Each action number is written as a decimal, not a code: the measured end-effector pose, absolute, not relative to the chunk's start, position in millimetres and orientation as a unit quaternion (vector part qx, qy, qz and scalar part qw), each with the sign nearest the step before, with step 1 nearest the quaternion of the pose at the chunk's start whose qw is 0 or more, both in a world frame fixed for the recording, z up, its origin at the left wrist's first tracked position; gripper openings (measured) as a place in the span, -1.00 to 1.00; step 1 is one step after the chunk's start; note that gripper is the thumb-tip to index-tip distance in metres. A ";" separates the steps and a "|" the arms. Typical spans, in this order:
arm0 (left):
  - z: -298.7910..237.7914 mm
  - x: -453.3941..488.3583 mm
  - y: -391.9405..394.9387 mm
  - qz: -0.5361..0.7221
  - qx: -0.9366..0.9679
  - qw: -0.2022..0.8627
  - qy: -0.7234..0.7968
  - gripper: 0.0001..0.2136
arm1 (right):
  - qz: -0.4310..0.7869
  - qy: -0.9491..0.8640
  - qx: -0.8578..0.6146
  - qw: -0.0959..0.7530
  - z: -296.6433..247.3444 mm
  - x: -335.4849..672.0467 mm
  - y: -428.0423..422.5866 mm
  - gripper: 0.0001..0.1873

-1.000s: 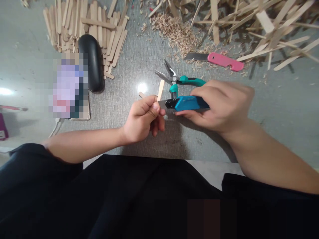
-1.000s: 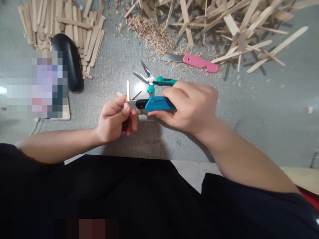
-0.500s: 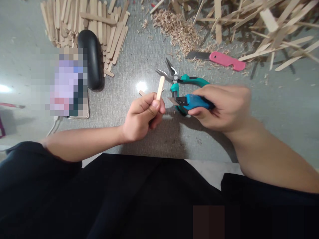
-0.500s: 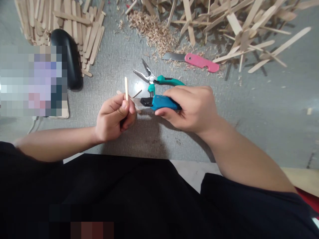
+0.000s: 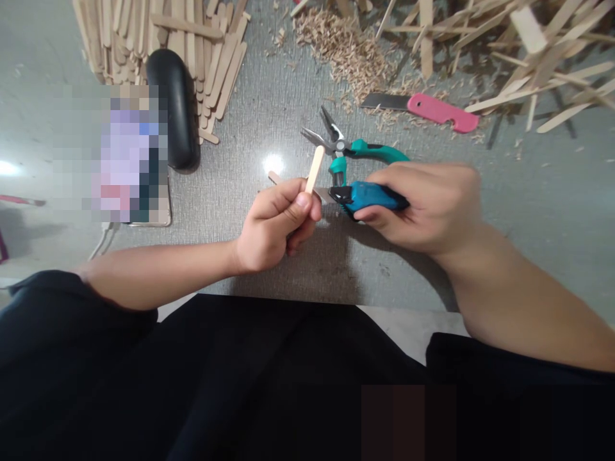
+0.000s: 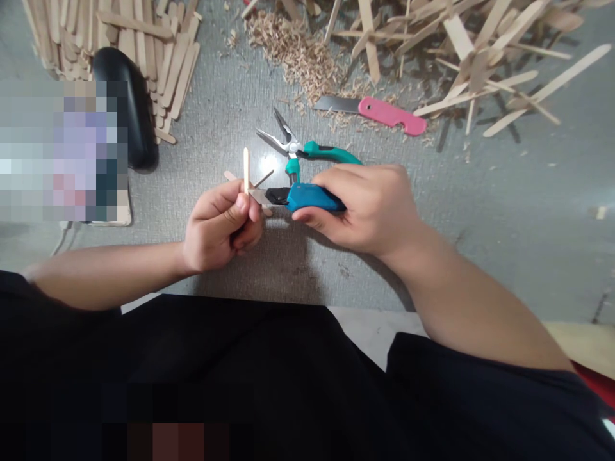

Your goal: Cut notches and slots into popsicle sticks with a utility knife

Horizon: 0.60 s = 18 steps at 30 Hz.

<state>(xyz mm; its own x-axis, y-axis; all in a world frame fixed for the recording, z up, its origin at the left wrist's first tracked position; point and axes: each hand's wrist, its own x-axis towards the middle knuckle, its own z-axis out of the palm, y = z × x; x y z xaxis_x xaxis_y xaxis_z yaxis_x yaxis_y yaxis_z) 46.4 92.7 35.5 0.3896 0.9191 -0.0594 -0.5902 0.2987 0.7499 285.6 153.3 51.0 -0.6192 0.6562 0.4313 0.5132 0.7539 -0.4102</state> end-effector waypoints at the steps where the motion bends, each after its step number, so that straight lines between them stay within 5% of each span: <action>1: 35.5 46.5 92.7 0.495 0.330 0.765 0.249 -0.70 | 0.125 -0.891 -0.328 0.289 51.2 285.9 153.2 -0.30; 18: 38.3 48.0 93.4 0.484 0.325 0.767 0.269 -0.61 | 0.110 -0.893 -0.351 0.260 51.4 286.8 152.1 -0.26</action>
